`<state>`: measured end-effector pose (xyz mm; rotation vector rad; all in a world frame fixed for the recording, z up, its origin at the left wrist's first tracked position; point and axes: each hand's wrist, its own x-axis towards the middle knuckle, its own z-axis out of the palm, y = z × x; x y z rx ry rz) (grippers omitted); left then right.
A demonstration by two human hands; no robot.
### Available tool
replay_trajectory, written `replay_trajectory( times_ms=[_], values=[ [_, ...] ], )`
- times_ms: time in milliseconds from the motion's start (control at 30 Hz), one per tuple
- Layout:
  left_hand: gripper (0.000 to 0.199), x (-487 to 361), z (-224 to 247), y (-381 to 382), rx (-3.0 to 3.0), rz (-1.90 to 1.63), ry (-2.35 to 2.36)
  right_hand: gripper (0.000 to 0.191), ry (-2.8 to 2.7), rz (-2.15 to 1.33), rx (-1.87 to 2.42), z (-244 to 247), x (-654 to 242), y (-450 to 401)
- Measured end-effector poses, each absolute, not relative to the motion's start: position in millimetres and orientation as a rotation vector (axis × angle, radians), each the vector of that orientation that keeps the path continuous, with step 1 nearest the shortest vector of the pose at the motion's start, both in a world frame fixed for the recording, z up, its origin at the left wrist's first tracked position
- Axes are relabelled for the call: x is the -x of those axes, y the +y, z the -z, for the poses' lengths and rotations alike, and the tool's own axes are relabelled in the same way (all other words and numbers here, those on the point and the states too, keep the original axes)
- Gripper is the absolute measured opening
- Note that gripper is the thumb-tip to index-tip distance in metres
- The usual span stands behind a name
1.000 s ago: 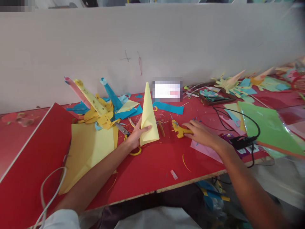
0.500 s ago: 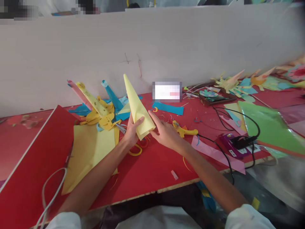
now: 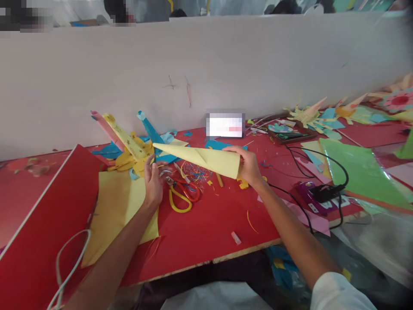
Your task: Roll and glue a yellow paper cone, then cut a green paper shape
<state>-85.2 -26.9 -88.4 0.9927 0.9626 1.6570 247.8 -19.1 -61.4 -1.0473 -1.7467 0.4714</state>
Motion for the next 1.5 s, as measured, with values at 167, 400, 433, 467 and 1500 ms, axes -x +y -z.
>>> replay_trajectory(
  times_ms=[167, 400, 433, 467, 1500],
  values=[
    [0.043, 88, 90, -30, -0.983, -1.702, 1.034, 0.031, -1.638, -0.588, 1.070, 75, -270, -16],
    [0.041, 80, 91, -35, -1.061, -1.644, 1.078, 0.030, -1.651, -0.646, 1.062, 92, -275, -14],
    [0.042, 81, 91, -35, -1.060, -1.654, 1.076, 0.030, -1.655, -0.651, 1.056, 92, -275, -14],
    [0.043, 82, 92, -34, -1.056, -1.672, 1.074, 0.030, -1.655, -0.658, 1.053, 93, -275, -14],
    [0.042, 102, 102, -21, -0.841, -1.688, 1.025, 0.030, -1.616, -0.342, 1.155, 84, -269, -14]
  ],
)
